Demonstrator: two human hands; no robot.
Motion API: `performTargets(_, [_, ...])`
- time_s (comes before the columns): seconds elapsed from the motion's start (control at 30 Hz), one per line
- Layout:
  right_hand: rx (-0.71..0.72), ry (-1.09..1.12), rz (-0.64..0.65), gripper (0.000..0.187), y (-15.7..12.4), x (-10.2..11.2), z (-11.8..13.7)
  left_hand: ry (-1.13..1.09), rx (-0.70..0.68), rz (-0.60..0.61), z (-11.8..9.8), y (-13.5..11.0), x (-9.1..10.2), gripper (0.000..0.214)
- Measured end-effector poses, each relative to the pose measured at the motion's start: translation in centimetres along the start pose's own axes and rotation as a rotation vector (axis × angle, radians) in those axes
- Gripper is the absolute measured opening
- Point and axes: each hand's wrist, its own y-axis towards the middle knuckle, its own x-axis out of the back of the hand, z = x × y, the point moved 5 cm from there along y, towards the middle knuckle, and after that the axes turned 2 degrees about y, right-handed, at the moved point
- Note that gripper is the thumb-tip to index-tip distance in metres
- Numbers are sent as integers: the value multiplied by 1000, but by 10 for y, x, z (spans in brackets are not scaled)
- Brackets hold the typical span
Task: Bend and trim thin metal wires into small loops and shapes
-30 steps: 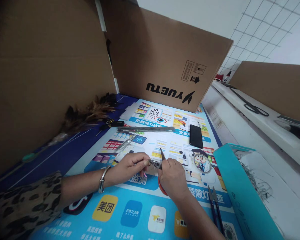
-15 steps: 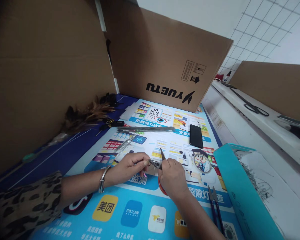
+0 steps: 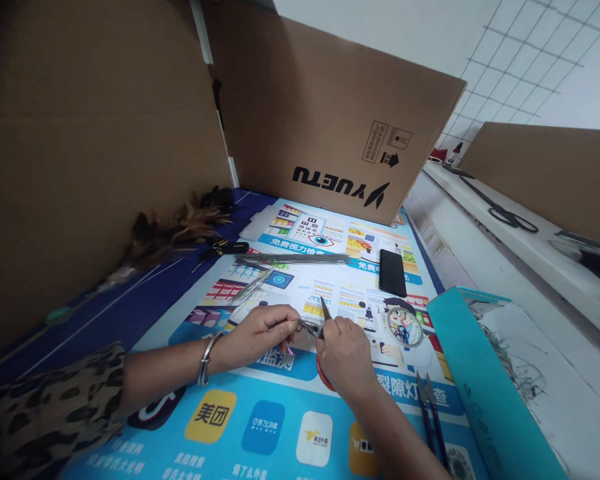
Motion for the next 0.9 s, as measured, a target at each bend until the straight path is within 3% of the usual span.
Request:
performTargets(0.3, [-30,12,20,10,2,0,-2,-83,23,21,1,2,-2,21])
performTargets(0.4, [-127,66,44,14,4,2,-13,-168,46,-12,4,5,-1,23])
performTargets(0.6, [-488,531,64,25,1,14,-32,-26,77,-78,11,8,2,22])
performTargets(0.73, [-490,803,166,24,1,17,-12,160,18,-75,5,8,2,17])
performTargets(0.9, [-500,871,221,20,1,11,1,214,-2,-44,3,7,-1,17])
